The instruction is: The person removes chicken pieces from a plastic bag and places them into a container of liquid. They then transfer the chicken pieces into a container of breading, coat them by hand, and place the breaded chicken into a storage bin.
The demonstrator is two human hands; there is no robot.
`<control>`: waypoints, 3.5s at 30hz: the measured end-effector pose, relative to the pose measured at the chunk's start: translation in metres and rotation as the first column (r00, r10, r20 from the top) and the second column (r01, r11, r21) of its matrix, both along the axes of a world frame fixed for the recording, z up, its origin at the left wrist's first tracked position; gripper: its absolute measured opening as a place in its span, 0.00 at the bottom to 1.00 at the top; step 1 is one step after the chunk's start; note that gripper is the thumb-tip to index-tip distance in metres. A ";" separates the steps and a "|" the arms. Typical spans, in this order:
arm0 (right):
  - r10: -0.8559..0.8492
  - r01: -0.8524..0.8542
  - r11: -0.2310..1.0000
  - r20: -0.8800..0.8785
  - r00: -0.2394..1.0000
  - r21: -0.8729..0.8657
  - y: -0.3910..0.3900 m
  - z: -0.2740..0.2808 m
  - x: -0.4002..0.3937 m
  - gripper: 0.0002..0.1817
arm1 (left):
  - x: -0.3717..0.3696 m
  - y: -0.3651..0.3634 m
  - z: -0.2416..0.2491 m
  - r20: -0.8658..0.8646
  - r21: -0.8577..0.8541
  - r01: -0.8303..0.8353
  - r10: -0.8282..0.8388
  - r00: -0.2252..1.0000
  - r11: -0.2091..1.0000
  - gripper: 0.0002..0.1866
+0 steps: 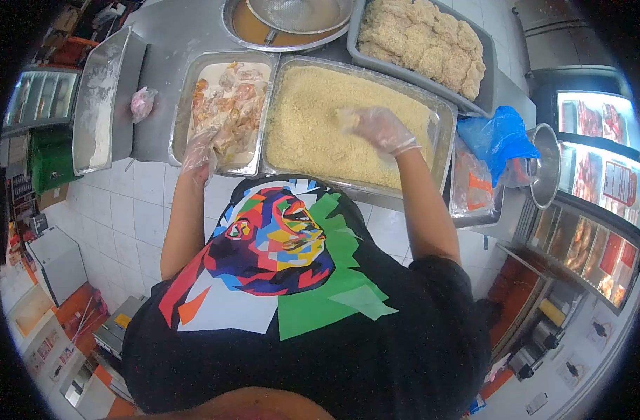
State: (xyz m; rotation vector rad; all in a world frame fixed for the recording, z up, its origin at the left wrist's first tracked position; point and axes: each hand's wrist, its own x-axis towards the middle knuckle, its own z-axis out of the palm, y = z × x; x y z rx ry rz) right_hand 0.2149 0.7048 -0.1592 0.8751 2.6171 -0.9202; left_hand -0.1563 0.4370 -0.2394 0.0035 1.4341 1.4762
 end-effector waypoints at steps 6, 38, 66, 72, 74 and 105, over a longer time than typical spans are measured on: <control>-0.045 0.040 0.999 0.146 0.988 0.034 -0.017 -0.010 0.004 0.28 | 0.004 0.005 0.022 -0.006 -0.033 -0.016 0.016 1.000 0.999 0.21; 0.022 -0.016 0.979 0.030 0.999 -0.202 0.026 0.019 0.019 0.28 | -0.016 0.002 0.026 0.048 0.073 -0.079 0.075 0.996 0.994 0.22; -0.155 0.070 0.659 0.045 0.987 0.749 0.142 0.057 -0.079 0.29 | 0.011 0.023 0.106 -0.293 0.008 0.033 -0.029 0.956 0.999 0.23; -0.009 0.064 0.652 -0.076 0.997 0.755 0.157 0.036 -0.057 0.26 | 0.017 0.033 0.123 -0.361 0.031 0.053 -0.039 0.932 0.998 0.23; 0.026 0.071 0.718 -0.128 0.991 0.692 0.167 0.029 -0.048 0.26 | 0.017 0.033 0.123 -0.362 0.053 0.066 -0.043 0.931 0.996 0.24; -0.421 0.429 0.903 -0.261 0.869 -0.026 0.063 -0.110 -0.031 0.42 | 0.011 0.037 0.078 -0.471 -0.878 0.108 -0.882 -0.012 0.467 0.33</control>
